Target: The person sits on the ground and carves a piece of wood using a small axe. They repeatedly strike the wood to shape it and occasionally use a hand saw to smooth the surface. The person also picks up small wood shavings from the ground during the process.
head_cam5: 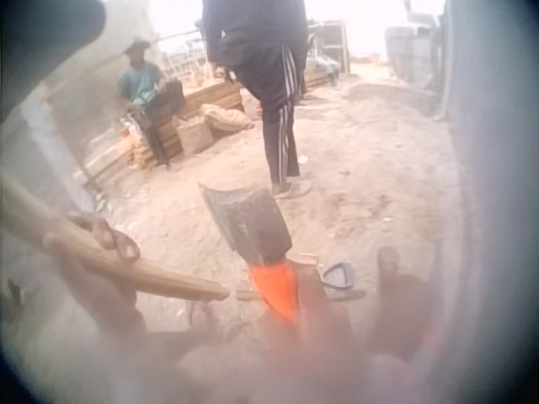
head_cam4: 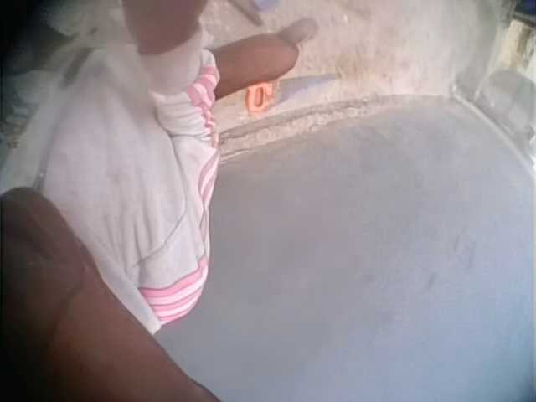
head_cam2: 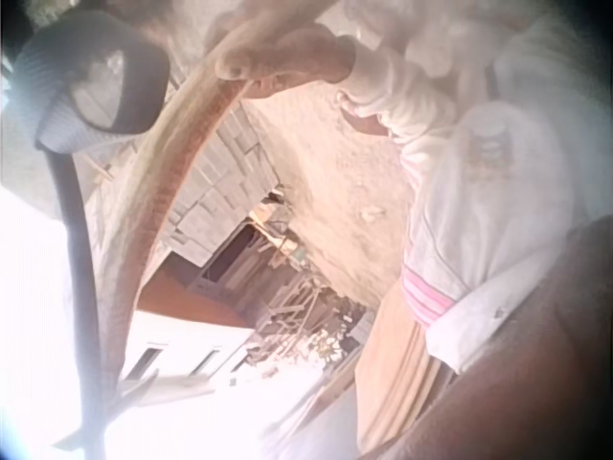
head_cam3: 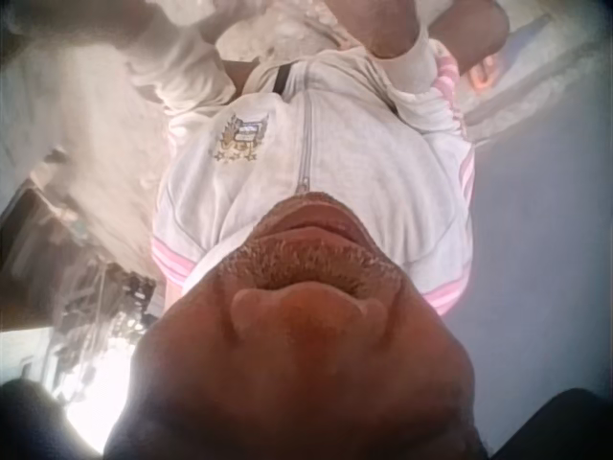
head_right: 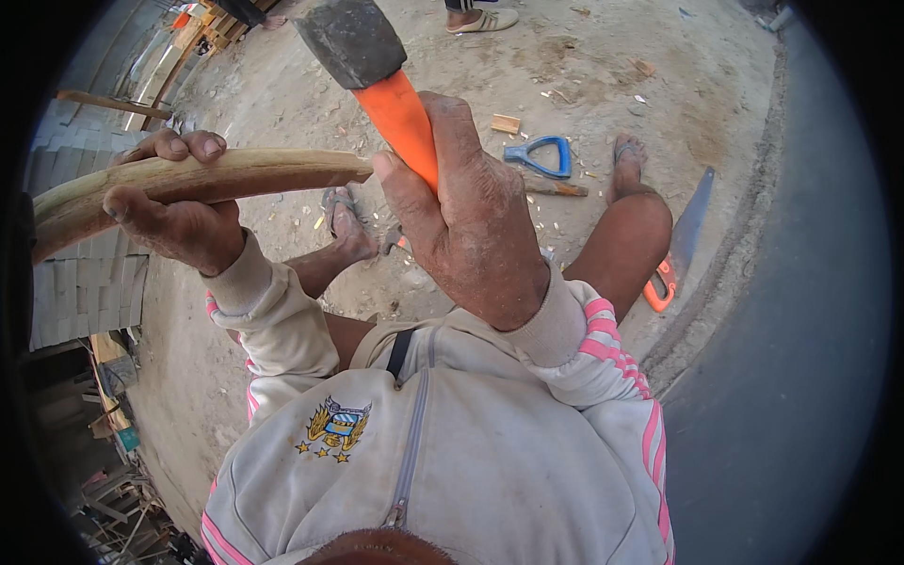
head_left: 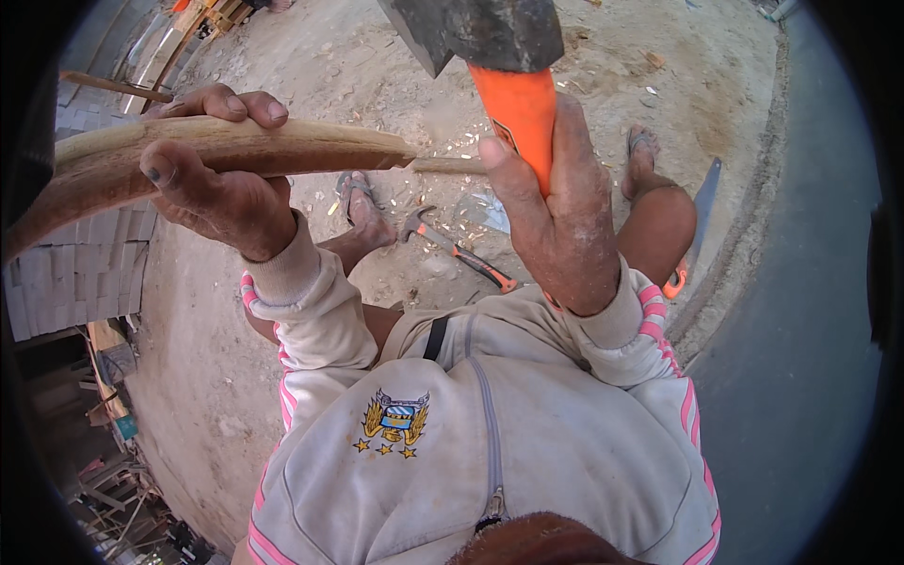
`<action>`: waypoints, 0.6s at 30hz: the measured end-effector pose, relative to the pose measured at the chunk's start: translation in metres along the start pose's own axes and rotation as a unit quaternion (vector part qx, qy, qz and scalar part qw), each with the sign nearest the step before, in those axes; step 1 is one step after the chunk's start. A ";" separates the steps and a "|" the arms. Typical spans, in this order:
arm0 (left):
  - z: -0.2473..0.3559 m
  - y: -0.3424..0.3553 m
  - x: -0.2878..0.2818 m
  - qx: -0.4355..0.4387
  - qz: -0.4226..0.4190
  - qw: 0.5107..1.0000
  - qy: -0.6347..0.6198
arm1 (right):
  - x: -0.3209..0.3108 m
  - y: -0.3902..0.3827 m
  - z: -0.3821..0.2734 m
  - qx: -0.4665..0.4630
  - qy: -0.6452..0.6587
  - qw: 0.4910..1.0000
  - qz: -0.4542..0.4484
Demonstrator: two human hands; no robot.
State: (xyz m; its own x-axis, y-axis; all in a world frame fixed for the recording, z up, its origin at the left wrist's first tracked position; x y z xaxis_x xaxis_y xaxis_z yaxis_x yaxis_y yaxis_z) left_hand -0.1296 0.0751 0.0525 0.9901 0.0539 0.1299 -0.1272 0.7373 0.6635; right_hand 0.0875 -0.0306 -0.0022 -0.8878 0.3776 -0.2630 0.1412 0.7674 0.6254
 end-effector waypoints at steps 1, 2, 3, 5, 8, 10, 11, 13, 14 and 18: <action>0.001 -0.001 0.003 -0.001 0.007 1.000 -0.002 | 0.001 0.001 -0.005 -0.019 0.005 1.000 0.024; 0.002 -0.002 0.006 -0.001 0.013 1.000 -0.003 | 0.002 0.002 -0.010 -0.039 0.010 0.998 0.046; 0.003 -0.001 0.009 -0.004 0.017 1.000 -0.011 | 0.008 -0.002 -0.007 -0.029 0.020 0.998 0.050; 0.003 -0.001 0.014 -0.003 0.025 0.999 -0.026 | 0.027 -0.023 0.023 0.038 0.002 0.999 -0.029; 0.006 -0.003 0.014 -0.022 0.043 0.998 0.041 | 0.049 -0.052 0.072 0.191 -0.022 0.963 -0.189; 0.005 -0.006 0.012 -0.031 0.044 0.998 0.039 | 0.044 -0.050 0.070 0.179 -0.013 0.973 -0.143; 0.004 -0.006 0.012 -0.036 0.044 0.998 0.038 | 0.040 -0.047 0.066 0.173 -0.009 0.978 -0.121; 0.002 -0.008 0.009 -0.045 0.052 0.996 0.049 | 0.024 -0.024 0.034 0.120 0.035 0.991 -0.050; -0.001 -0.009 0.006 -0.044 0.051 0.997 0.049 | 0.016 -0.013 0.020 0.090 0.056 0.994 -0.014; -0.003 -0.002 0.005 -0.024 0.039 0.999 -0.003 | 0.007 -0.001 0.006 0.019 -0.005 1.000 -0.020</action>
State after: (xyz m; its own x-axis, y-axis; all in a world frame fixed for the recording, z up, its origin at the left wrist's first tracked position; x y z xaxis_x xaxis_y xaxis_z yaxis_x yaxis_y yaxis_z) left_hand -0.1239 0.0755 0.0497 0.9770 0.1082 0.1838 -0.2002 0.7623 0.6155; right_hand 0.0843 -0.0257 -0.0093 -0.8890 0.3507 -0.2946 0.1223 0.8016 0.5853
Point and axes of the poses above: each hand's wrist, its own y-axis towards the middle knuckle, its own x-axis out of the palm, z = x × y, the point moved 3 cm from there along y, towards the middle knuckle, and after that the axes turned 9 degrees about -x, right-handed, at the moved point
